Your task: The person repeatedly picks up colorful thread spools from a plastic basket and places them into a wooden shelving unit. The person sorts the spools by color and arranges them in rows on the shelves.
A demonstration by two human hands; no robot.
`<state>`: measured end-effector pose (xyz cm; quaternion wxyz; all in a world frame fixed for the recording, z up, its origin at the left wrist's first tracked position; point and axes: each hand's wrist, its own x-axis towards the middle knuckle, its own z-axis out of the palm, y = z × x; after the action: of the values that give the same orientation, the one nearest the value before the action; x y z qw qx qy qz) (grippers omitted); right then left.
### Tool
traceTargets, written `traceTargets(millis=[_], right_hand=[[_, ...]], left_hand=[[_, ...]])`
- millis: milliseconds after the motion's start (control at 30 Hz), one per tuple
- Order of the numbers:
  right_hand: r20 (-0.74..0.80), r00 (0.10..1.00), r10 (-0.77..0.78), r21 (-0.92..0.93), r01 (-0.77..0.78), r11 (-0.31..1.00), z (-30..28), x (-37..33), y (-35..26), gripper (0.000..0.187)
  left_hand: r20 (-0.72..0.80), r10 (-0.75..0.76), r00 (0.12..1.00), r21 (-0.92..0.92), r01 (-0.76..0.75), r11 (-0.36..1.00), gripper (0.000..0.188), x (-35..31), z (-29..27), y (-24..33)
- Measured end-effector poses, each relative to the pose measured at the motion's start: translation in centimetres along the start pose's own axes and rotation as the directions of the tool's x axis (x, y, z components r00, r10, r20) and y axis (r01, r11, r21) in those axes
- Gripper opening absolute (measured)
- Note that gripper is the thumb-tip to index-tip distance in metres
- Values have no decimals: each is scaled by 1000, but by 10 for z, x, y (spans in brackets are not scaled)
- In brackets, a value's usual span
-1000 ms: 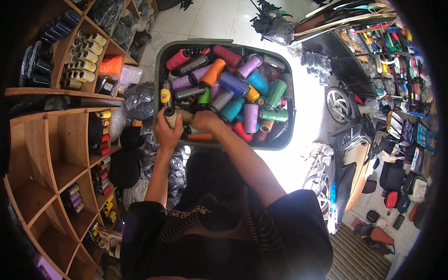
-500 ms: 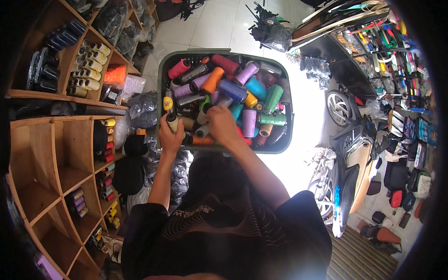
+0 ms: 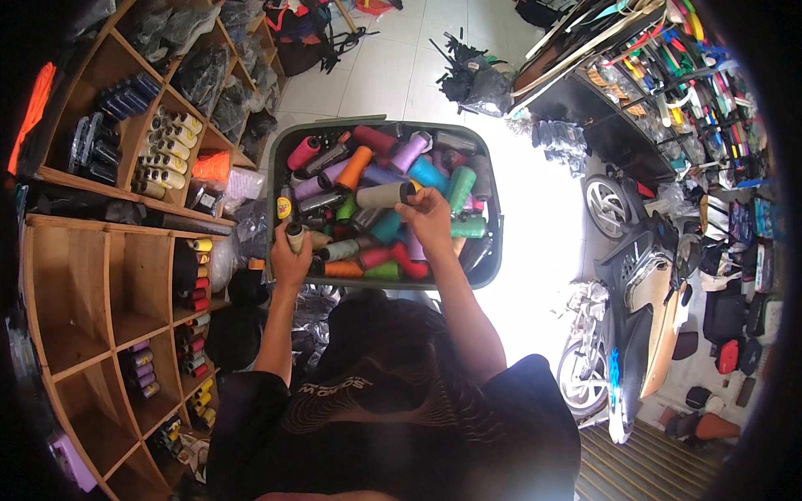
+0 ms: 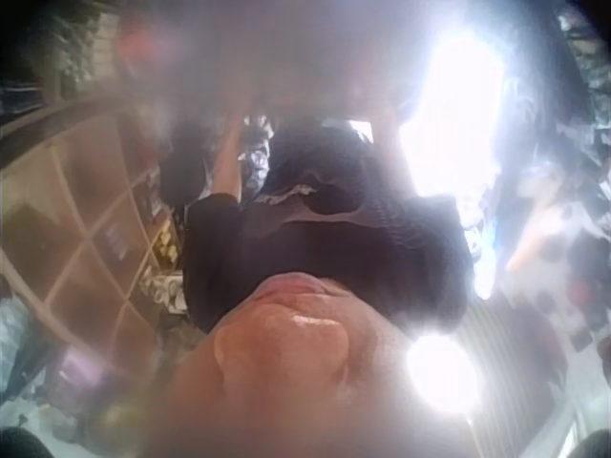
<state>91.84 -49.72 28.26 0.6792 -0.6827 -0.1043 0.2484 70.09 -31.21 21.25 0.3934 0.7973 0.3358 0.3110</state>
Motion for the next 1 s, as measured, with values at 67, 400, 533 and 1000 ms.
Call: traceTargets(millis=[67, 400, 533, 1000], right_hand=[[55, 995, 81, 229, -92, 969, -9, -7, -7, 32], [441, 829, 344, 522, -549, 653, -72, -77, -12, 28], [503, 775, 384, 394, -601, 696, -101, -97, 23, 31], [745, 544, -386, -96, 661, 745, -121, -135, 11, 72]], left_hand=[[-1, -97, 995, -139, 96, 986, 39, -7, 5, 17], [311, -171, 935, -780, 354, 516, 57, -58, 58, 153], [225, -209, 952, -655, 307, 690, 52, -84, 70, 175], [71, -113, 991, -392, 132, 911, 45, -199, 38, 244]])
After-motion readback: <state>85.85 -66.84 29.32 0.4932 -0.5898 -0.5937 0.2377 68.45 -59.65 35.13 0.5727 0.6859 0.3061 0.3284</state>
